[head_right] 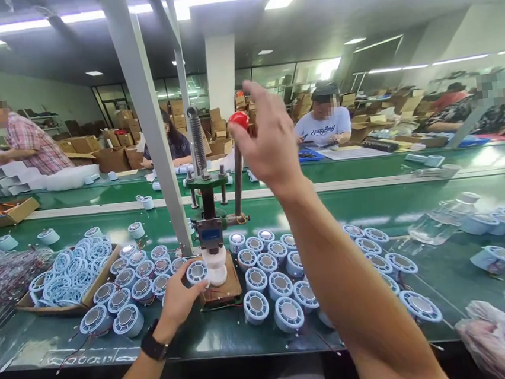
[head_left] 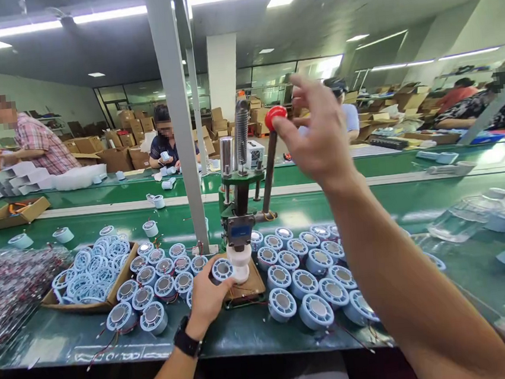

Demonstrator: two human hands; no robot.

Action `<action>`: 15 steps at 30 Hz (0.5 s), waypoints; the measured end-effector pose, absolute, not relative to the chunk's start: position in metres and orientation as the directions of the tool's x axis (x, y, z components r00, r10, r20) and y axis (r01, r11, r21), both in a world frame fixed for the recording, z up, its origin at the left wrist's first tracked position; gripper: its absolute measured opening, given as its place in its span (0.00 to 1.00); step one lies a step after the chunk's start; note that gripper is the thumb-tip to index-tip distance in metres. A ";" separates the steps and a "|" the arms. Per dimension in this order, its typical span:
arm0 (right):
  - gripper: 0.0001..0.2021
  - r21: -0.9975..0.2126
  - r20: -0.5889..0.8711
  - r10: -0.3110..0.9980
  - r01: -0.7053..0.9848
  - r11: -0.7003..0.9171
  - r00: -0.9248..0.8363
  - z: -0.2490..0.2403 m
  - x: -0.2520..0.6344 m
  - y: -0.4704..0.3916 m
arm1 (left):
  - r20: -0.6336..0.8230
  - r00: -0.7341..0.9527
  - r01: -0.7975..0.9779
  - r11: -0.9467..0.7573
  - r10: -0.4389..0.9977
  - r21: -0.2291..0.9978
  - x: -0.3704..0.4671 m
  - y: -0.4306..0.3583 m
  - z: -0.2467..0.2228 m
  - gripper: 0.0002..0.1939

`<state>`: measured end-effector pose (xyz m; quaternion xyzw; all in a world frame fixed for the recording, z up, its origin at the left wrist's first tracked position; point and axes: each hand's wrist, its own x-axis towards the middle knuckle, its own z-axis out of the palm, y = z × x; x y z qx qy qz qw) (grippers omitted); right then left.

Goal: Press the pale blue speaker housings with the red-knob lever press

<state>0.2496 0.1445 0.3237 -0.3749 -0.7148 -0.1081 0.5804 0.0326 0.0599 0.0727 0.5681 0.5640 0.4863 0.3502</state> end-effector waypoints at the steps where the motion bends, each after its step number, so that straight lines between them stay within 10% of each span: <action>1: 0.20 -0.381 0.882 0.472 0.592 0.711 0.000 0.336 0.244 0.163 | 0.166 -0.081 0.283 -0.137 0.983 0.949 0.037 0.072 0.073 0.26; 10: 0.15 -0.673 0.724 0.676 0.357 0.648 0.138 0.352 0.219 0.188 | 0.188 0.074 0.178 -0.199 0.979 0.964 0.056 0.102 0.051 0.27; 15: 0.10 -0.457 0.877 0.464 0.515 0.726 0.124 0.267 0.235 0.053 | 0.190 0.030 0.170 -0.192 0.981 0.966 0.057 0.094 0.042 0.43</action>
